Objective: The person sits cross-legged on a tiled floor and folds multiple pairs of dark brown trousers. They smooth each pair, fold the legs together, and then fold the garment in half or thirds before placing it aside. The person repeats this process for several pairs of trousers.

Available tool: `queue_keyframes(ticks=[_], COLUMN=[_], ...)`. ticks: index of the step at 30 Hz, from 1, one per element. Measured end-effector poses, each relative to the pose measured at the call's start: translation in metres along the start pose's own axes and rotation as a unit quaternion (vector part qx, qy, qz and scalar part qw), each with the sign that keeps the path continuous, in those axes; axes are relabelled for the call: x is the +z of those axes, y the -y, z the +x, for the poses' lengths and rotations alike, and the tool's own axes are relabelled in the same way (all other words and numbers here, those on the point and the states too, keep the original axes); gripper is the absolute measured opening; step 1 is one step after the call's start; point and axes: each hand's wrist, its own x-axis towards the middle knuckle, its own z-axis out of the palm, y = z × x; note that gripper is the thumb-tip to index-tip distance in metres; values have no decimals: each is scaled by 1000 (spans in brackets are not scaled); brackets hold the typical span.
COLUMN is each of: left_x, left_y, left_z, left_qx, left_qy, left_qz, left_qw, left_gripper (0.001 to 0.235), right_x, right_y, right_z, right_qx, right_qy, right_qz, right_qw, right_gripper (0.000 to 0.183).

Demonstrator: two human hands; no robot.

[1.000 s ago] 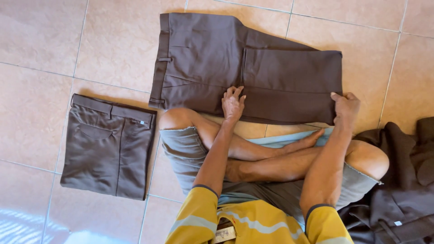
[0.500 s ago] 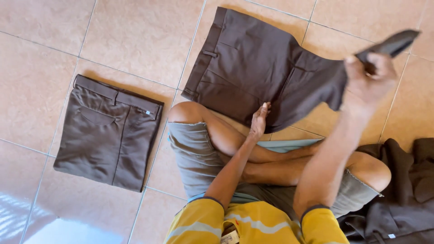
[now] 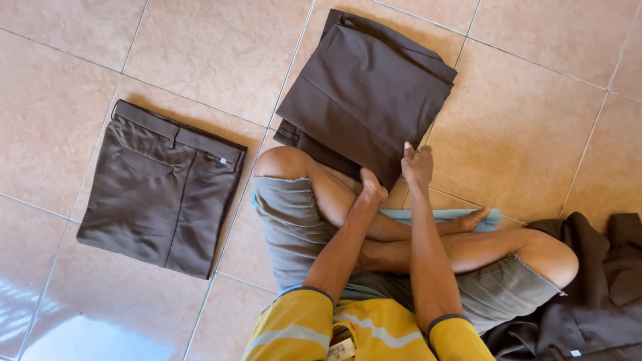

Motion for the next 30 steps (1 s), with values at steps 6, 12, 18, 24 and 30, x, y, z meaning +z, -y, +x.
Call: queue_keyframes(ticks=[6, 12, 18, 24, 30], left_x=[-99, -117, -153, -71, -123], left_y=[40, 79, 185, 178, 200], left_z=[1, -3, 27, 36, 26], left_qx=[-240, -226, -466, -542, -512], left_qy=[53, 325, 22, 66, -103], left_qz=[-360, -696, -347, -267, -337], left_qw=[900, 599, 814, 794, 783], left_gripper=[10, 21, 36, 34, 20], right_x=[64, -1, -10, -19, -22], right_y=[-97, -199, -202, -144, -136], right_z=[87, 154, 118, 65, 61], right_qx=[-2, 20, 78, 78, 110], right_qy=[-38, -78, -73, -158, -136], right_qz=[233, 167, 118, 128, 173], right_qw=[972, 983, 987, 976, 969], right_gripper=[26, 29, 32, 33, 32])
